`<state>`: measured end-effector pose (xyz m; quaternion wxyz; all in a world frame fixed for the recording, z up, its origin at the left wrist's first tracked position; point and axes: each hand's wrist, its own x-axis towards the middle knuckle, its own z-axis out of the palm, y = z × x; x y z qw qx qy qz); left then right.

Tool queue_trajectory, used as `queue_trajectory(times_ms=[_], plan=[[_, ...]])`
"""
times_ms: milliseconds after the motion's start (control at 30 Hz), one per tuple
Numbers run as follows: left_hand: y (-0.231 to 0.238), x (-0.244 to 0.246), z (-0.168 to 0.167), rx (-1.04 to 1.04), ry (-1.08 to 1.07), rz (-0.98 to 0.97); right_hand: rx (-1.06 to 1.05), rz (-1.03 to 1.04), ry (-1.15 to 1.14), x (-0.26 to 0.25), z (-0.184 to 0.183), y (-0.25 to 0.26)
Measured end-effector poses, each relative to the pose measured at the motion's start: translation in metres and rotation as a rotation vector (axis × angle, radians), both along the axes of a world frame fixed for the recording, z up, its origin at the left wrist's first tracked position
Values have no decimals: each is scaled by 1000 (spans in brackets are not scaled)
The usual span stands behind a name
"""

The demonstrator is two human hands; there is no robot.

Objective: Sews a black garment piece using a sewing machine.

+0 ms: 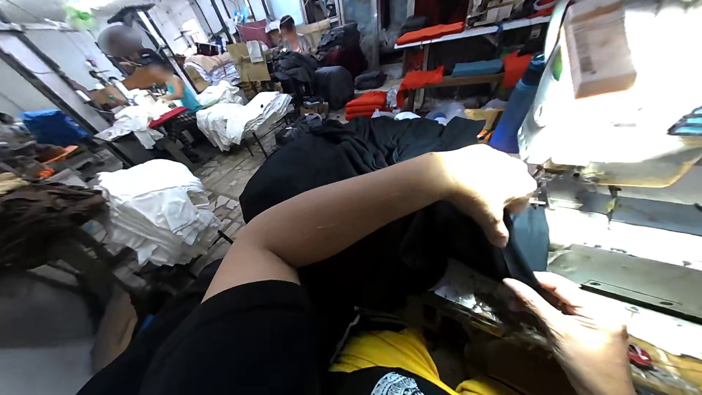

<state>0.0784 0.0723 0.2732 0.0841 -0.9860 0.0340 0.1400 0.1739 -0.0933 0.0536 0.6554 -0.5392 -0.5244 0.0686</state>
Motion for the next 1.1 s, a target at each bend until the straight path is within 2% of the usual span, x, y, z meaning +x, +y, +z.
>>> queue_trajectory(times_ms=[367,733,933,1100], plan=[[13,5,-5,-16,-59,-69,24,3,-33,5,-8,7],[13,6,-3,56,-33,-8,18,-17,-42,8,-7,7],[17,0,-3,81,-108,-67,2,-18,-28,3,0,9],[28,0,-12,65,-225,-251,18,12,43,0,2,4]])
